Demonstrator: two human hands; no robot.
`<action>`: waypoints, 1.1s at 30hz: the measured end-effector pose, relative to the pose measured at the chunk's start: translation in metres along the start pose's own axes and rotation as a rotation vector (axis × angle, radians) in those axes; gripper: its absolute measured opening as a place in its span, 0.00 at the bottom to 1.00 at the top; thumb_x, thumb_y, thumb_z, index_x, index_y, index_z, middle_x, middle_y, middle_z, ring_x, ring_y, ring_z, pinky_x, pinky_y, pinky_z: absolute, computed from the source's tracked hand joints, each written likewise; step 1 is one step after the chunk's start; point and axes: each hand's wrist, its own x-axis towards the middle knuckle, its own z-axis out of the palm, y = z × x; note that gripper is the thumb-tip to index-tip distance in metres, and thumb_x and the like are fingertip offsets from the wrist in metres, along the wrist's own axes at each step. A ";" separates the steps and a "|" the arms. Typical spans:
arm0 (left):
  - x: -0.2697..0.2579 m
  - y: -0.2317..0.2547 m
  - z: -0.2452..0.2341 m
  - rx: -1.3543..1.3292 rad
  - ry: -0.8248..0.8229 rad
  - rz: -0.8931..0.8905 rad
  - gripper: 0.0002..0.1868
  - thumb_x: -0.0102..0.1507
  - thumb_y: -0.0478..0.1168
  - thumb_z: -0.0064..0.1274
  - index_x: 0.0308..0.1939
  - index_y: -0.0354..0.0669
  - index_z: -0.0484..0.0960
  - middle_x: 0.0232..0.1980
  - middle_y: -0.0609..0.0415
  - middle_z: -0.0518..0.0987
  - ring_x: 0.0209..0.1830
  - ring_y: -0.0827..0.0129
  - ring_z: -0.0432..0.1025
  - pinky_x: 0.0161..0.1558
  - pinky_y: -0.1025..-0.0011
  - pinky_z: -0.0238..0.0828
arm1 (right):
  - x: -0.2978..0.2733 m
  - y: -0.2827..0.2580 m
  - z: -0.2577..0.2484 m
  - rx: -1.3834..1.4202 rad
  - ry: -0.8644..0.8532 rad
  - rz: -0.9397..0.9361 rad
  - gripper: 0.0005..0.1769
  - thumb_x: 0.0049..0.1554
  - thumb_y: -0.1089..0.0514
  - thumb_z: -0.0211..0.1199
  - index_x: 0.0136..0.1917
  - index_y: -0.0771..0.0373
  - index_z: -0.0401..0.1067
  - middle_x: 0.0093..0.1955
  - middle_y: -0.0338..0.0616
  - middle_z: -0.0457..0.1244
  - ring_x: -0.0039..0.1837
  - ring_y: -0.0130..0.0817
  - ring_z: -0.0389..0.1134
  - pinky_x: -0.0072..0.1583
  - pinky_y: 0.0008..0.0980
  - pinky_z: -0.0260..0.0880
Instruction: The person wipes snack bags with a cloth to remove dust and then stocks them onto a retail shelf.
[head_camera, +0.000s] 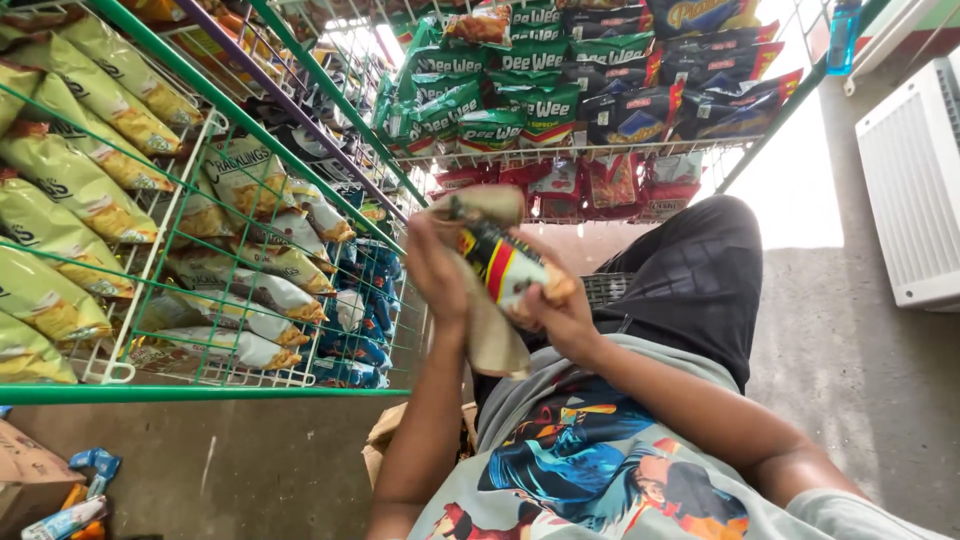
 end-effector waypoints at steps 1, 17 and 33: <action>-0.011 0.001 0.007 0.173 -0.014 0.077 0.29 0.79 0.54 0.33 0.49 0.29 0.77 0.46 0.41 0.77 0.47 0.59 0.73 0.53 0.64 0.71 | -0.001 0.001 0.001 0.119 0.072 0.055 0.44 0.67 0.44 0.61 0.84 0.70 0.49 0.78 0.52 0.57 0.76 0.37 0.58 0.76 0.36 0.56; -0.031 0.059 0.007 0.609 -0.306 0.727 0.36 0.79 0.58 0.18 0.78 0.30 0.55 0.82 0.35 0.55 0.84 0.34 0.51 0.84 0.36 0.33 | -0.043 0.116 -0.046 0.083 0.376 0.164 0.19 0.74 0.43 0.51 0.56 0.63 0.64 0.43 0.36 0.61 0.42 0.20 0.60 0.45 0.22 0.61; -0.095 0.046 0.021 0.411 -0.504 0.583 0.44 0.77 0.62 0.22 0.78 0.21 0.47 0.81 0.23 0.49 0.85 0.26 0.42 0.83 0.37 0.34 | -0.027 0.087 -0.052 0.223 0.451 0.064 0.17 0.72 0.47 0.50 0.62 0.63 0.62 0.56 0.37 0.62 0.57 0.23 0.63 0.61 0.27 0.66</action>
